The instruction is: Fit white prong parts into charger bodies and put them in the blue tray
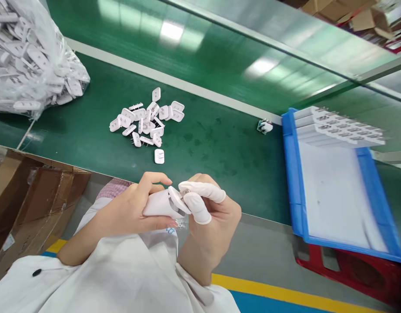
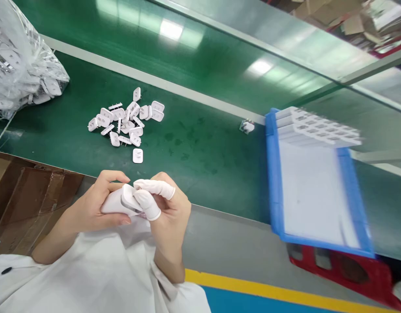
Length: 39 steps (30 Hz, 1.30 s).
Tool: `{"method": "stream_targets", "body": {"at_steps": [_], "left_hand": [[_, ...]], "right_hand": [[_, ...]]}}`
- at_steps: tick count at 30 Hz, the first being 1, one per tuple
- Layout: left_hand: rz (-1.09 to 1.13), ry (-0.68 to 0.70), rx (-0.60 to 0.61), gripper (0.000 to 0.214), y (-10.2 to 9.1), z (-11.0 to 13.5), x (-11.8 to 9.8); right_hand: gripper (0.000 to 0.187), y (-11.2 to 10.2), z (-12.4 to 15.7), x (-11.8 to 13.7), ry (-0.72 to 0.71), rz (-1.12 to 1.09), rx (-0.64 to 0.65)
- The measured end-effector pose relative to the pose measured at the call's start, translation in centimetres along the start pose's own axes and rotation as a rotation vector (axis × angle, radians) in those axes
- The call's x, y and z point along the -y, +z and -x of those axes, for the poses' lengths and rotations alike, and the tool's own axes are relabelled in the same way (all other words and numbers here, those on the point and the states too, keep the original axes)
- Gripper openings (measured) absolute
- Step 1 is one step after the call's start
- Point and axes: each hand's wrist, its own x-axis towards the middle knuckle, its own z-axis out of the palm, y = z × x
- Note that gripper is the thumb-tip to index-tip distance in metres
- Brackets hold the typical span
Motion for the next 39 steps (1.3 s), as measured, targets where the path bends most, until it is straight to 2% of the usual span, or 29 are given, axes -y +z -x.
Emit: {"method": "stream_targets", "body": {"at_steps": [3, 8, 17, 27, 38, 39], "left_hand": [[0.080, -0.023, 0.029, 0.053, -0.1, 0.1, 0.1], [0.088, -0.039, 0.022, 0.054, -0.1, 0.1, -0.1], [0.074, 0.000, -0.017, 0.054, -0.2, 0.0, -0.2], [0.085, 0.002, -0.026, 0.055, -0.3, 0.0, 0.0], [-0.062, 0.243, -0.110, 0.045, -0.4, -0.3, 0.9], [-0.076, 0.253, -0.129, 0.044, -0.3, -0.4, 0.9]], "right_hand": [[0.008, 0.0, -0.2, 0.0, 0.008, -0.007, -0.010], [0.007, -0.2, -0.7, 0.5, 0.035, 0.017, -0.002], [0.007, -0.7, -1.6, 1.1, 0.033, -0.009, 0.152], [0.010, -0.2, -1.5, 0.9, 0.043, -0.050, 0.157], [0.003, 1.0, -1.1, 1.1, 0.081, -0.046, 0.149], [0.007, 1.1, -1.3, 0.9, 0.093, -0.063, 0.141]]}}
